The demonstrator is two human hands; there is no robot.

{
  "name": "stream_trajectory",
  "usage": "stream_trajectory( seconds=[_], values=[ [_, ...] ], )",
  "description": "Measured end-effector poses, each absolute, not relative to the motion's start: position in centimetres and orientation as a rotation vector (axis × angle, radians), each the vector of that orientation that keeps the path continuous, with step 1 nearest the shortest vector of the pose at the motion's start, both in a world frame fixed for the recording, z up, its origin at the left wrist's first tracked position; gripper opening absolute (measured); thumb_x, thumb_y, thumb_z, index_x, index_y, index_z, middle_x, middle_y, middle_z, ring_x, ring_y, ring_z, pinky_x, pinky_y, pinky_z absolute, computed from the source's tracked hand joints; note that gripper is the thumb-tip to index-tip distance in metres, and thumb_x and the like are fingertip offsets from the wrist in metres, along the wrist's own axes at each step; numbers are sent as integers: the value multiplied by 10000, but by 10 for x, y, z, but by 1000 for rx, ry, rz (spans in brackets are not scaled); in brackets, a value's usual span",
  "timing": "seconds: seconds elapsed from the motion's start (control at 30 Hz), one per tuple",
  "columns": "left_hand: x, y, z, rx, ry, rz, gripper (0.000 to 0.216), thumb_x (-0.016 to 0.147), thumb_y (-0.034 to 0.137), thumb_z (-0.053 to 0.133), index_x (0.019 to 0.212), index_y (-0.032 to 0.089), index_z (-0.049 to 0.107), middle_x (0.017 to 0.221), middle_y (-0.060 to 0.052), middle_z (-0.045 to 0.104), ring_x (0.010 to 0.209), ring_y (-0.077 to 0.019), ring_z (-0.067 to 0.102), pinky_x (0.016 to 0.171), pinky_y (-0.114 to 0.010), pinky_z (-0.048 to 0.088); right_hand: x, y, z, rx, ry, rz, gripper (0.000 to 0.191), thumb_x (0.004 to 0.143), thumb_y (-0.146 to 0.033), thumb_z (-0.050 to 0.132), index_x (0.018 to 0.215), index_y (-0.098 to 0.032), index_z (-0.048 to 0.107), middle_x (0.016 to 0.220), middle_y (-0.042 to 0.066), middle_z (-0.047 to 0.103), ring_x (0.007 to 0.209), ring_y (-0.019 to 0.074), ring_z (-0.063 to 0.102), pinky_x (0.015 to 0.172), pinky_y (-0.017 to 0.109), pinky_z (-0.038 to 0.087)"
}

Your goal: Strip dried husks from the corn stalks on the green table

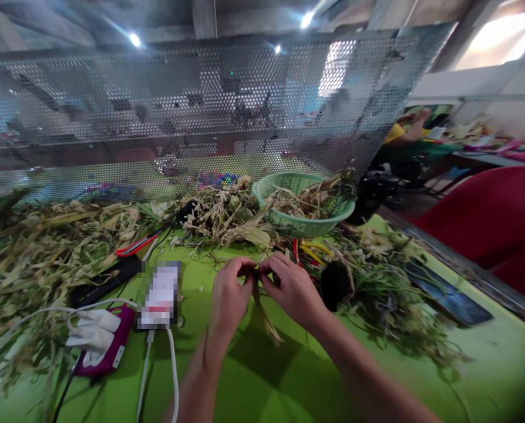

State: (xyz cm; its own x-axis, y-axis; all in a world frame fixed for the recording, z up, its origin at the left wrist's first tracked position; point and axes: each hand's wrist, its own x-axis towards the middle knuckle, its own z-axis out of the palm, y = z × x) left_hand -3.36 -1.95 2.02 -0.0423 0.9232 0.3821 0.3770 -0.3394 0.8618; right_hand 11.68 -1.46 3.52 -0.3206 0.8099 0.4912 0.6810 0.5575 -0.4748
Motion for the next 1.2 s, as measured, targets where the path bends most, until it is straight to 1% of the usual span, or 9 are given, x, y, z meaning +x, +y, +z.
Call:
stream_trajectory(
  seconds=[0.13,0.23,0.33,0.4,0.77,1.0,1.2],
  values=[
    [-34,-20,22,1658,1336,1408,169,738,99,581,857,203,639,853,-38,680,797,-173,607,771,-293,448,119,-14,38,-1169,-2044,311,94,817,-121,529,844,-201,571,820,39,632,733,168,593,657,256,463],
    [-34,-20,21,1640,1314,1410,176,740,96,575,866,205,632,854,-35,675,797,-170,608,771,-291,452,121,-13,36,-1151,-2019,362,118,862,-145,500,925,-200,583,880,50,669,776,172,625,688,264,479],
    [-34,-19,20,1648,1300,1392,199,740,76,560,878,204,626,869,-36,672,814,-169,608,784,-293,456,122,-12,32,-1143,-2018,381,156,866,-142,503,977,-202,594,946,54,686,839,177,643,735,274,488],
    [-34,-20,20,1648,1296,1396,208,736,68,557,879,204,626,874,-37,672,819,-169,608,787,-293,457,122,-11,31,-1143,-2024,383,169,861,-138,511,986,-202,605,954,52,691,851,179,647,749,278,489],
    [-35,-21,20,1713,1267,1379,200,766,73,533,895,190,632,892,-41,680,829,-163,615,784,-288,465,123,-11,32,-1177,-2008,389,157,797,-107,548,899,-201,621,878,44,684,795,182,633,702,262,465],
    [-36,-18,18,1672,1254,1374,194,760,73,546,887,183,642,882,-45,684,828,-162,619,790,-279,467,121,-11,30,-1244,-1998,363,87,822,-139,518,861,-194,573,824,38,648,721,165,591,652,248,434],
    [-39,-17,21,1499,1264,1346,92,791,166,565,857,174,629,850,-48,674,806,-169,615,759,-281,462,121,-12,31,-1261,-1944,349,67,795,-139,508,808,-198,536,757,13,614,647,142,549,612,230,402]
  ],
)
